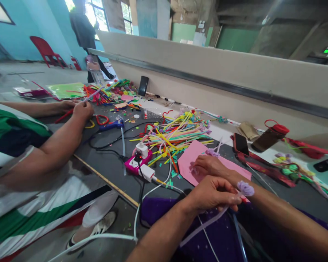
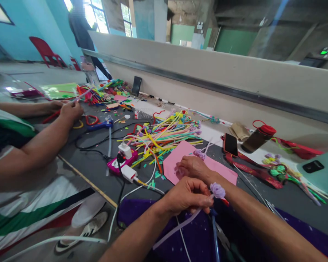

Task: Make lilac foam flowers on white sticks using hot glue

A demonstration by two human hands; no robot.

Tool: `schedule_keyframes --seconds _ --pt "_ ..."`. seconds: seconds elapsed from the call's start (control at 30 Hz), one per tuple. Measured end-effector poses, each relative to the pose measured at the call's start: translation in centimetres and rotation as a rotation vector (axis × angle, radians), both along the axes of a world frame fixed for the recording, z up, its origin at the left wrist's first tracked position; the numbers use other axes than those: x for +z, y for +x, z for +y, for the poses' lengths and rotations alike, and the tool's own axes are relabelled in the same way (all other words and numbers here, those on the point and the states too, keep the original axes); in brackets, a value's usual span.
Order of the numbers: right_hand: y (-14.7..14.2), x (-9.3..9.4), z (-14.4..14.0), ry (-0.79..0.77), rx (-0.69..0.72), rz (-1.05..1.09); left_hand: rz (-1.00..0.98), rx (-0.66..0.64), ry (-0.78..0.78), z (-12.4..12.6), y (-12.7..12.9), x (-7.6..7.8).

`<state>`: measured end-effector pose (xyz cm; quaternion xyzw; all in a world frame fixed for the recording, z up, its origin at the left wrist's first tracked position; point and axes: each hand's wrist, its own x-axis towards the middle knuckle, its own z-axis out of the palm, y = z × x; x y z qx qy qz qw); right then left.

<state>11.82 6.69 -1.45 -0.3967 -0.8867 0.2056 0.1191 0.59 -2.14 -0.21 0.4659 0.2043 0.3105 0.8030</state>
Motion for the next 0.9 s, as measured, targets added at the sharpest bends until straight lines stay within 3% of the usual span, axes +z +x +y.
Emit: schedule_keyframes --seconds 0.07,0.23,0.5,0.6,0.73,0.9 --pt "-0.2 -0.2 0.5 0.129 0.041 -0.162 -0.006 0.018 0.008 0.0 -0.1 -0.1" --pt "-1.6 -1.0 2.5 0.267 0.048 -0.255 -0.007 0.027 0.016 0.3 -0.2 -0.6" --pt "-3.3 -1.4 4.1 0.343 0.189 -0.278 -0.016 0.019 -0.013 0.2 -0.3 -0.6" --pt "-2.9 -1.7 4.8 0.347 0.150 -0.278 -0.017 0.021 -0.018 0.1 -0.3 -0.5" --pt "-2.2 -1.4 7.0 0.365 -0.010 -0.281 -0.018 0.030 -0.025 0.0 -0.4 -0.3" --pt "-3.4 -0.7 9.4 0.388 -0.084 -0.346 -0.013 0.061 -0.037 0.0 -0.5 -0.1"
